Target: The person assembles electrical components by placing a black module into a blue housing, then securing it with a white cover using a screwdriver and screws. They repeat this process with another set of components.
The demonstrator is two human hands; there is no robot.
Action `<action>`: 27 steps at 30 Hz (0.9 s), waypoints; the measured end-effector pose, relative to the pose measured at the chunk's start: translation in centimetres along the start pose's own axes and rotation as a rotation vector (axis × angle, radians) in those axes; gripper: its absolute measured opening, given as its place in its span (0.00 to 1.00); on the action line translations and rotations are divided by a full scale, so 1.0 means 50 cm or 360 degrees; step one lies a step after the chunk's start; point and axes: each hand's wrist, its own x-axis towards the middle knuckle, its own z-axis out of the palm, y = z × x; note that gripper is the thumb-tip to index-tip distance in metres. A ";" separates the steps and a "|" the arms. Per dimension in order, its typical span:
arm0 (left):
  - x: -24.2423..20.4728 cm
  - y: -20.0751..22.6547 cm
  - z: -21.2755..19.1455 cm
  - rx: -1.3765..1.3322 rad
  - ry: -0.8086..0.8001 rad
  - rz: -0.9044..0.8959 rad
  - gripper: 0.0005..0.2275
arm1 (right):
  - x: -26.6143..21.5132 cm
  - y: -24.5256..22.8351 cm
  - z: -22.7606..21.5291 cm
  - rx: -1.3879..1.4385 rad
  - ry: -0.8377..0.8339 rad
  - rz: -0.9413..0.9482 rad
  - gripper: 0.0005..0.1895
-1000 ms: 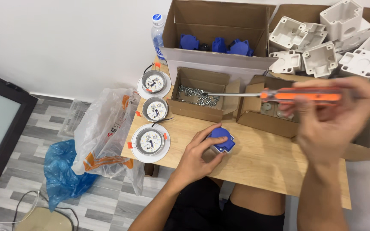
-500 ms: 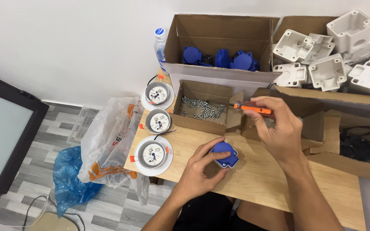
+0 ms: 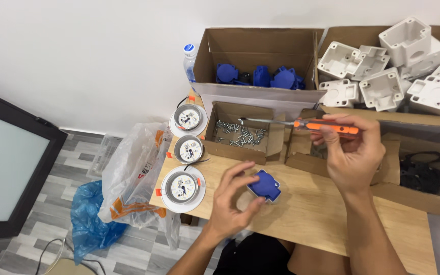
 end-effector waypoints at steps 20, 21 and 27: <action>0.202 0.013 -0.113 0.0800 0.0025 -0.0118 0.16 | 0.001 0.035 -0.030 0.0463 0.0316 0.0158 0.15; 0.212 0.011 -0.113 0.0803 0.0027 -0.0105 0.16 | 0.005 0.035 -0.030 0.0468 0.0321 0.0147 0.15; 0.233 0.009 -0.118 0.0582 -0.0232 -0.0294 0.14 | 0.004 0.031 -0.032 0.0479 0.0325 0.0156 0.14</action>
